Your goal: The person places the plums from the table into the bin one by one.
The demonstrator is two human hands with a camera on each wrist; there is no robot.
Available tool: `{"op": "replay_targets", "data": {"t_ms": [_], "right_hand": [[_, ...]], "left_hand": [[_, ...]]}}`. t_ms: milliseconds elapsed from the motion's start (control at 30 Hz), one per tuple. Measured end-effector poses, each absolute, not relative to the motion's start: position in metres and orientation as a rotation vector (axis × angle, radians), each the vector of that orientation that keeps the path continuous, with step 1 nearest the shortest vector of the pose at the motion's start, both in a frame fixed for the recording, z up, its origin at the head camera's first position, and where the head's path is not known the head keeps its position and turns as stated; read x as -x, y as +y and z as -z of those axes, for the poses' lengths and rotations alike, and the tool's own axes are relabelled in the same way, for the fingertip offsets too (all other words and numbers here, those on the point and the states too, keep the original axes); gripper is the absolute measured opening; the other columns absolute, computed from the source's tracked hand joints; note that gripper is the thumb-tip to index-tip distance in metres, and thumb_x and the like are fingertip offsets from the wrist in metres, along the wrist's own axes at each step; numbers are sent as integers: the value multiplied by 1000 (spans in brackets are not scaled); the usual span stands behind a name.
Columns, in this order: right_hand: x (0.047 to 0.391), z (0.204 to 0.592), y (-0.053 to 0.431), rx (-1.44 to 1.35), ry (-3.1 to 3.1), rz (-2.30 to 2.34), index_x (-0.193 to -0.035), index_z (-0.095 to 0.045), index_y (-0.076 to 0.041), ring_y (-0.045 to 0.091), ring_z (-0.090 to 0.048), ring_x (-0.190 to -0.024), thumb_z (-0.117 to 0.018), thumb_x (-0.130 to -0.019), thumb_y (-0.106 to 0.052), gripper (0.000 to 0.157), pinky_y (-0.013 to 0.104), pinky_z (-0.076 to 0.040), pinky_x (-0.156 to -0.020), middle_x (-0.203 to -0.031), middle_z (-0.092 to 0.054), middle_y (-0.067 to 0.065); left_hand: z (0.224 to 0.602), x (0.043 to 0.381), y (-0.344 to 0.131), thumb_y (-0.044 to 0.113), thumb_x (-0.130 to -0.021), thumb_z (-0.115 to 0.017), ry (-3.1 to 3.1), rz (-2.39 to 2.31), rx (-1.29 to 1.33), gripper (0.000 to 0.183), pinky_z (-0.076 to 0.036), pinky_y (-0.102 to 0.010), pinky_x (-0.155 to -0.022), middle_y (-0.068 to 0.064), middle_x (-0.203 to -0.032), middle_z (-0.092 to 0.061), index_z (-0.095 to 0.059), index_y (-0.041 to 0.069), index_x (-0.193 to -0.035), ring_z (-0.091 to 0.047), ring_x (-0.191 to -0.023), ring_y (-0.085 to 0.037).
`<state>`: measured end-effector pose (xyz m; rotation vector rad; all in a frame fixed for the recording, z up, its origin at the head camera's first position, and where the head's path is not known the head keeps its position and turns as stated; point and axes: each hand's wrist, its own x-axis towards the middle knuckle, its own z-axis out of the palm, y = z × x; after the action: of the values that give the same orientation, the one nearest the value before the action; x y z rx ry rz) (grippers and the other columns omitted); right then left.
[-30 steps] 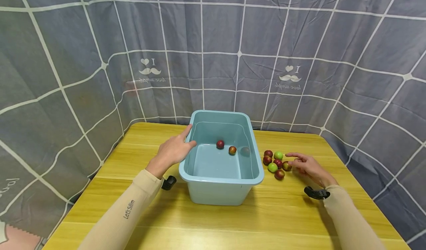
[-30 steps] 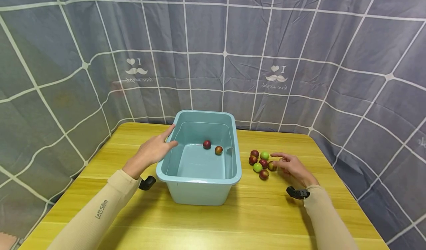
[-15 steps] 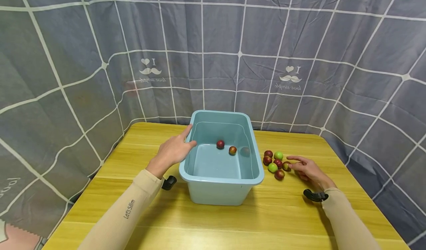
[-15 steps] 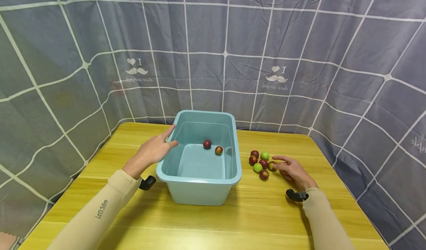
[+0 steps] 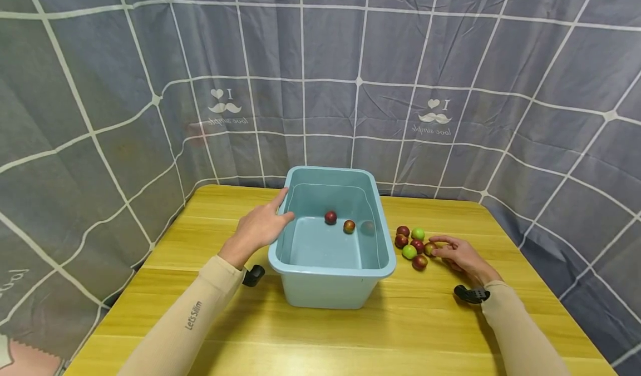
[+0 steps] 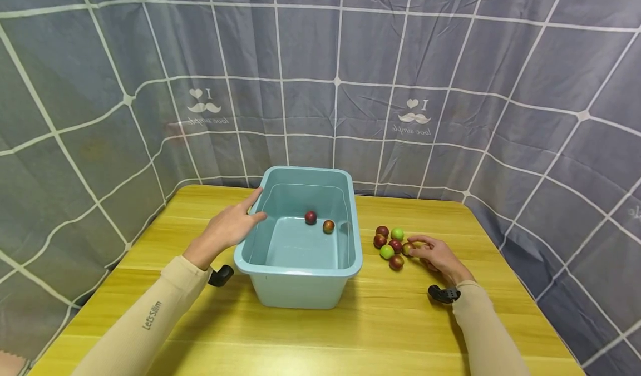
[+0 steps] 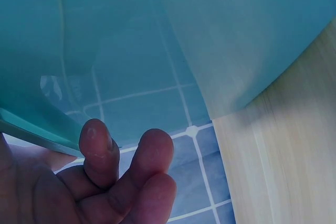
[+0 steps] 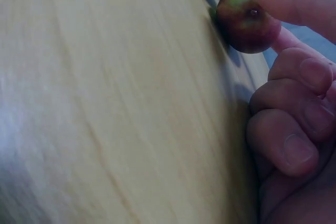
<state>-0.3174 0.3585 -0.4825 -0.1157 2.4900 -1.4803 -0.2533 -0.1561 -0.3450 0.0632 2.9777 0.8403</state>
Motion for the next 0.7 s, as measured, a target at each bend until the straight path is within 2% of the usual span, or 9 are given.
{"op": "replay_targets", "data": {"t_ms": [233, 467, 700], "right_hand": [[320, 485, 359, 87, 2508, 1460, -142, -54, -2, 10, -34, -45, -73, -92, -32, 61, 25, -33, -45, -57, -38, -8], [320, 485, 359, 84, 2512, 1458, -141, -54, -2, 10, -33, -45, -74, -91, -32, 61, 25, -32, -44, -60, -40, -5], [320, 485, 359, 96, 2522, 1450, -139, -55, -2, 10, -33, -44, -74, -91, -31, 59, 25, -32, -44, -60, -40, -5]], "left_hand": [[345, 253, -155, 52, -97, -42, 2968, -849, -58, 75, -44, -38, -57, -16, -140, -59, -10, 36, -163, -63, -85, -28], [346, 255, -155, 53, -96, -42, 2986, -840, -62, 75, -44, -38, -57, -15, -144, -57, -11, 36, -163, -63, -89, -29], [345, 254, -155, 51, -96, -43, 2972, -856, -62, 75, -44, -38, -55, -15, -134, -62, -12, 35, -163, -62, -80, -26]]}}
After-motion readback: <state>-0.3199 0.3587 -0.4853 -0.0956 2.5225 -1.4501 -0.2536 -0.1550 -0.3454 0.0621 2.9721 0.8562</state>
